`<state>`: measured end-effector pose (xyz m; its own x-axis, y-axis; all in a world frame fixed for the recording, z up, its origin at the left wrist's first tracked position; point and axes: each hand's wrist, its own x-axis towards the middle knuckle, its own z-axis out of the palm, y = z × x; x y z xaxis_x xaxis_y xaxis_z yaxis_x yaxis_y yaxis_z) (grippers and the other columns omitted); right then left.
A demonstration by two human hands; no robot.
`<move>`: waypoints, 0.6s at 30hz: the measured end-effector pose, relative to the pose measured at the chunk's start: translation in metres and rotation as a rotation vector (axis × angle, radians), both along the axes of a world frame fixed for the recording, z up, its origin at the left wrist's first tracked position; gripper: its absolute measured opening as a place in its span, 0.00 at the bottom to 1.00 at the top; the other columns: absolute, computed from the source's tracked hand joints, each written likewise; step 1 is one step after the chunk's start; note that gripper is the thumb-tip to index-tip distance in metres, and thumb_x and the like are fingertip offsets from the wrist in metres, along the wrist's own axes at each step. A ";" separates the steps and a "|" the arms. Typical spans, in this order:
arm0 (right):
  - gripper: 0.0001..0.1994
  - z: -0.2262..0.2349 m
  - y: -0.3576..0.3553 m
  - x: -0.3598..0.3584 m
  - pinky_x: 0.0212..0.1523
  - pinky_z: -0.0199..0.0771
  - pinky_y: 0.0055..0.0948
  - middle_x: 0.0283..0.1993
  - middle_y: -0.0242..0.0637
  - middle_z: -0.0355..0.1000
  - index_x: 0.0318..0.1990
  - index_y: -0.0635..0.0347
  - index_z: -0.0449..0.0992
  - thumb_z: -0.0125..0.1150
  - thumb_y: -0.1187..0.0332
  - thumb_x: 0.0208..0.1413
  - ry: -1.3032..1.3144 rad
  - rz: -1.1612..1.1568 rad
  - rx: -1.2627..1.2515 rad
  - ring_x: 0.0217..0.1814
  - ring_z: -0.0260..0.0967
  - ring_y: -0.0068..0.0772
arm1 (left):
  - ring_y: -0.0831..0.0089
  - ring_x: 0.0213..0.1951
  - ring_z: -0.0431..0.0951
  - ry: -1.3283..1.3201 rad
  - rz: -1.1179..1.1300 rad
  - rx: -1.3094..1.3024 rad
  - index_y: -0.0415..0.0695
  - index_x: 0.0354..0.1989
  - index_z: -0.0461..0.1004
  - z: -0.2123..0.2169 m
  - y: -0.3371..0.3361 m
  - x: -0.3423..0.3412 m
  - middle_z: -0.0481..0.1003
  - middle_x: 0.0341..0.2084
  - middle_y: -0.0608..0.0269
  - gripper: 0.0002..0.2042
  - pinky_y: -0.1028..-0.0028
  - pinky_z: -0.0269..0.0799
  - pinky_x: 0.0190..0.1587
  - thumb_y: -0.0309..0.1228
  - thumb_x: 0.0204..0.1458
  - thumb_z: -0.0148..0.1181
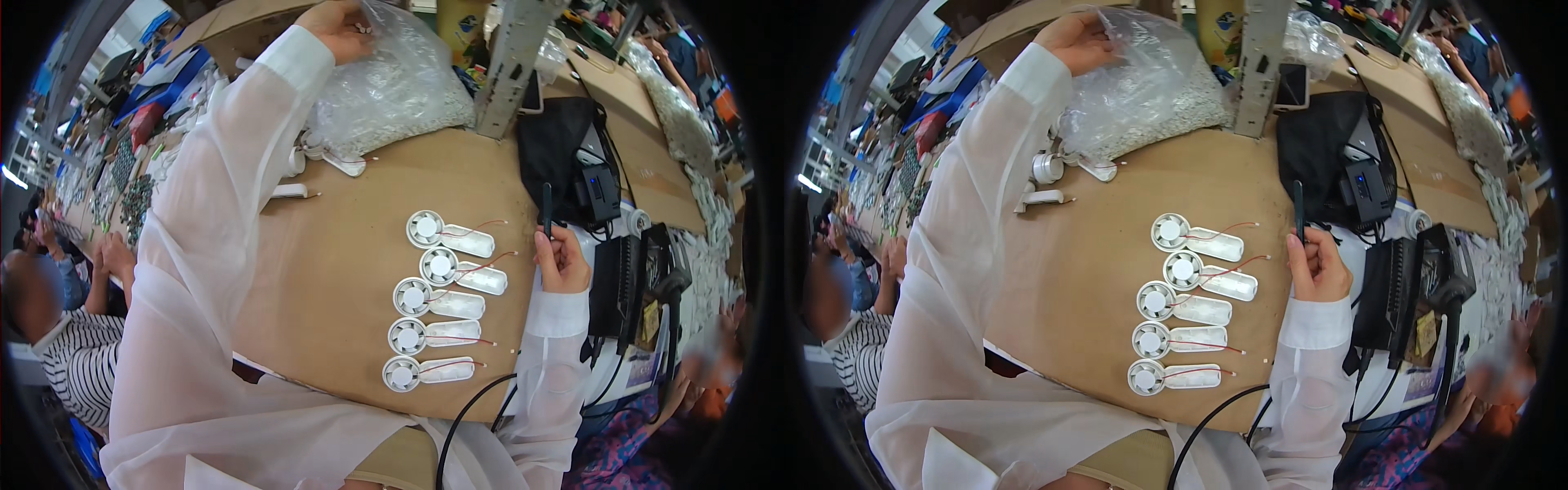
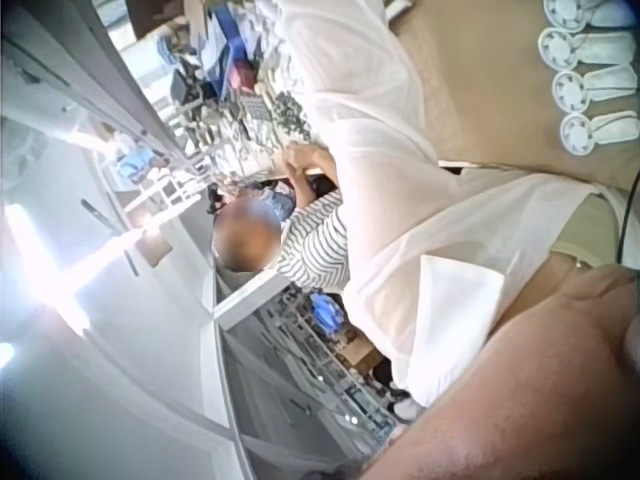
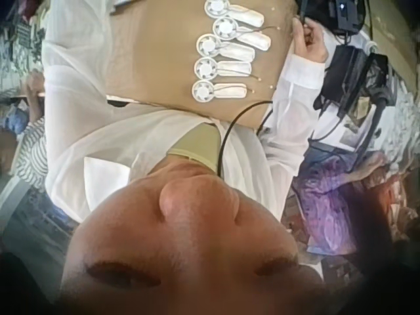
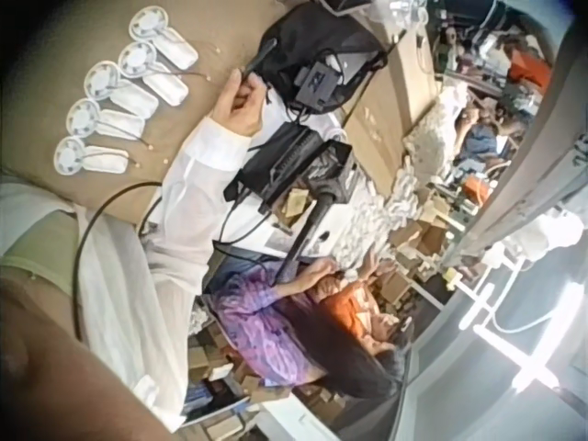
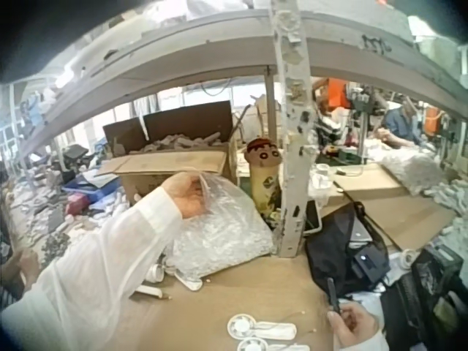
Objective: Soldering wires and small components onto small plastic fan assemblies at a workbench.
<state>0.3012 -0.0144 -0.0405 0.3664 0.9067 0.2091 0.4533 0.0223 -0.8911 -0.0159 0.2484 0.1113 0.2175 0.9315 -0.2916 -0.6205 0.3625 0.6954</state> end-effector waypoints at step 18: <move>0.16 -0.063 -0.005 -0.001 0.21 0.57 0.15 0.25 0.26 0.69 0.50 0.53 0.78 0.69 0.70 0.52 0.038 0.006 -0.084 0.20 0.57 0.15 | 0.50 0.67 0.57 0.952 -0.452 1.293 0.39 0.64 0.63 -0.174 -0.262 0.009 0.64 0.62 0.52 0.30 0.56 0.51 0.69 0.41 0.56 0.58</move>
<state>0.3003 -0.0192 -0.1033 0.3671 0.9226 0.1184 0.4192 -0.0505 -0.9065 -0.0073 -0.0138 -0.0626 0.7273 0.5635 0.3918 0.1595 -0.6940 0.7020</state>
